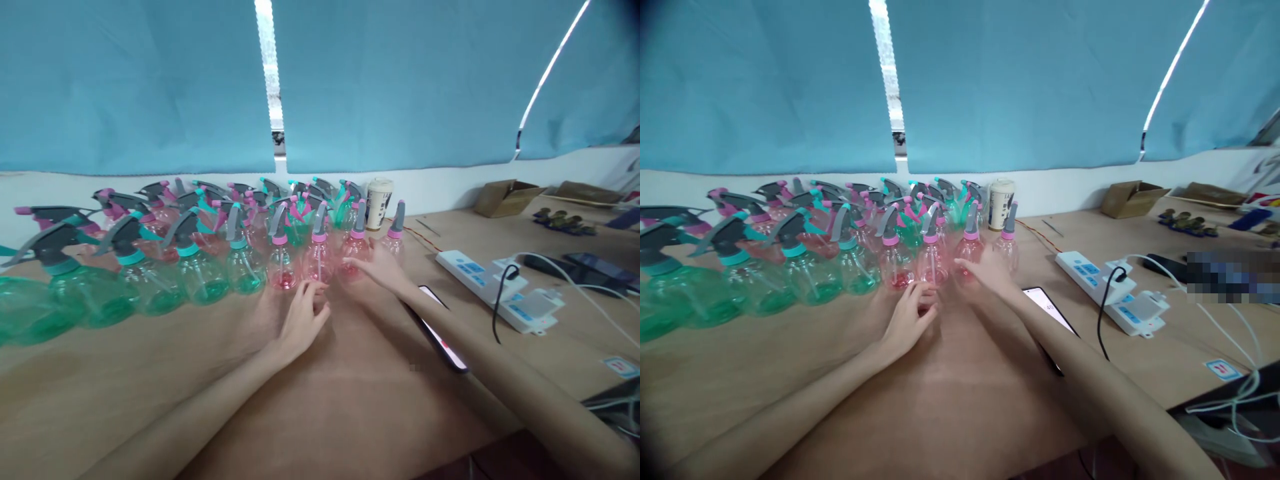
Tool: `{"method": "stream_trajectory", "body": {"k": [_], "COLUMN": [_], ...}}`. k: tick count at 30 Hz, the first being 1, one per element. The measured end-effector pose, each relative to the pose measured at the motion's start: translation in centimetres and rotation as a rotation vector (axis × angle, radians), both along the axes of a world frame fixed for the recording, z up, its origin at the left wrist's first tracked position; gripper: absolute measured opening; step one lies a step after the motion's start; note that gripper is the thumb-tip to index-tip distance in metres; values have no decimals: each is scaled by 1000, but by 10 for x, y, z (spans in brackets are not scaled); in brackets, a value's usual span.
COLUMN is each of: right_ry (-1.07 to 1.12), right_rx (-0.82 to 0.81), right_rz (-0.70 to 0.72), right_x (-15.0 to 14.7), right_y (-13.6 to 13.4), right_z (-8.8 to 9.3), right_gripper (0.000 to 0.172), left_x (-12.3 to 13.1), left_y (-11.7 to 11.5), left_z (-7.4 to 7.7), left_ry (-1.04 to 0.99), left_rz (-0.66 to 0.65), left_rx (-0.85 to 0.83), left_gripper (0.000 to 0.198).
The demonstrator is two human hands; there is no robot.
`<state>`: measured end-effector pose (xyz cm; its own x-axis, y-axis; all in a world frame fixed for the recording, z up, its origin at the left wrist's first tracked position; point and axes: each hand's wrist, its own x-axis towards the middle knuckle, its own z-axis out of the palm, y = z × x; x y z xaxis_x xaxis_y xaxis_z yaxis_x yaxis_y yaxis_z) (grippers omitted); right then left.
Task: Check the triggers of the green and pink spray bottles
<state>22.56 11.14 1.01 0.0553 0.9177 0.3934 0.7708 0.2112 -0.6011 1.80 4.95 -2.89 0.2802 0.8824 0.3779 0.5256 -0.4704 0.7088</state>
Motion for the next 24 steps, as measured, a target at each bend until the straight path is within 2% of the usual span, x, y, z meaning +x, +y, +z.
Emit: {"method": "stream_trajectory", "body": {"k": [4, 9, 15, 24], "right_ry": [-41, -50, -63, -64], "right_rx": [-92, -114, -102, -58], "right_rz": [-96, -131, -112, -17], "right_x": [-9, -10, -8, -1], "right_y": [5, 6, 6, 5], "right_z": [3, 2, -2, -7], "right_gripper": [66, 70, 69, 60], "left_x": [2, 6, 7, 9], "left_y": [0, 7, 12, 6], "left_z": [4, 0, -5, 4], "left_ry": [61, 131, 161, 174], "left_rz": [-27, -40, -41, -45], "left_rx": [26, 16, -5, -3], "left_gripper": [26, 44, 49, 49]}}
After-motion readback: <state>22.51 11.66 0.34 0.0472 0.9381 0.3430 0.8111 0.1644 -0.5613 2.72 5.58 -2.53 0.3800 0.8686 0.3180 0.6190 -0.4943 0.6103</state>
